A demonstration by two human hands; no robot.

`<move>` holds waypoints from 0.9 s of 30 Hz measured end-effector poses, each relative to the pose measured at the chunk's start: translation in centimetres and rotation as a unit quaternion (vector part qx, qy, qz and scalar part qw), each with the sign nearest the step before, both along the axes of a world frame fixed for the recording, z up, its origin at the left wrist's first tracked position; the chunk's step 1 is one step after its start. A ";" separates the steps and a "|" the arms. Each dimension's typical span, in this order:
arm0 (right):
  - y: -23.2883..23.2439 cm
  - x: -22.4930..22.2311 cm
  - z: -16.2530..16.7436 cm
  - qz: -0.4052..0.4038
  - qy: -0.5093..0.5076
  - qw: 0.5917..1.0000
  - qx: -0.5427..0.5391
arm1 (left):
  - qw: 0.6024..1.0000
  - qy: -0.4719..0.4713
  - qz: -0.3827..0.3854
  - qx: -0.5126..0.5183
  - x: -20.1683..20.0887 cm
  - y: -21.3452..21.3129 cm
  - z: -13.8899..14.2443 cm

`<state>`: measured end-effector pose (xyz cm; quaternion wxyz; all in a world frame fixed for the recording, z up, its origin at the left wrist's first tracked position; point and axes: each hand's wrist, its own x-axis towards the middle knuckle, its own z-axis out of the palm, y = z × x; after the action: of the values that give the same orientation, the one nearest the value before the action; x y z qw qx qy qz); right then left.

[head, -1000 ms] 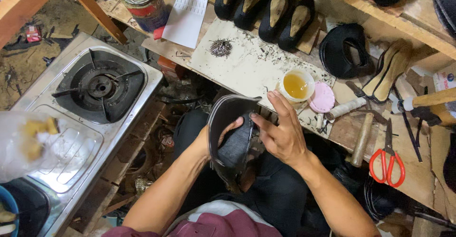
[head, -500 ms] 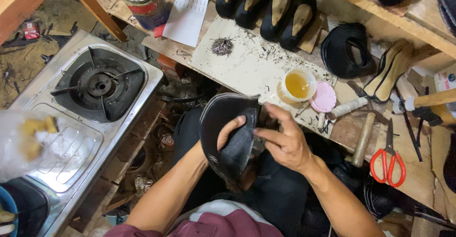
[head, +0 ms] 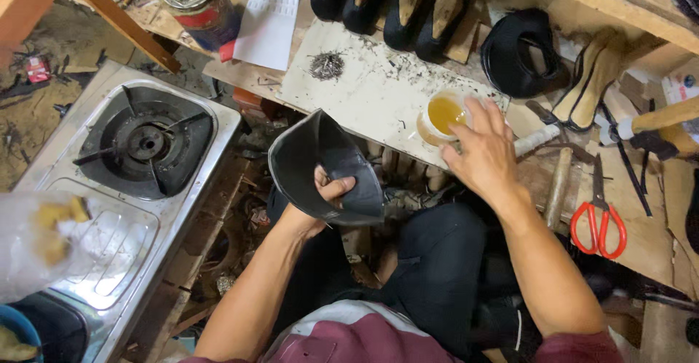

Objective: The person applies adhesive to the edge of a black shoe upper, presses the edges together, and uses red-handled scissors to trim excess material. The person repeatedly rubs and presses the glued seam to secure it.

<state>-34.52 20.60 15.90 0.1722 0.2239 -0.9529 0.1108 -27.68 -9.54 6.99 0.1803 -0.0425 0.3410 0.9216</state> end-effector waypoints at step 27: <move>-5.9 5.0 0.6 0.245 -0.045 0.955 -0.160 | 0.998 -0.013 0.033 -0.042 -0.1 2.0 4.9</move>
<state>-29.56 14.71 16.48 0.1299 0.4150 -0.8453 0.3104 -27.82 -7.52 11.91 0.1526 -0.0735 0.3754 0.9112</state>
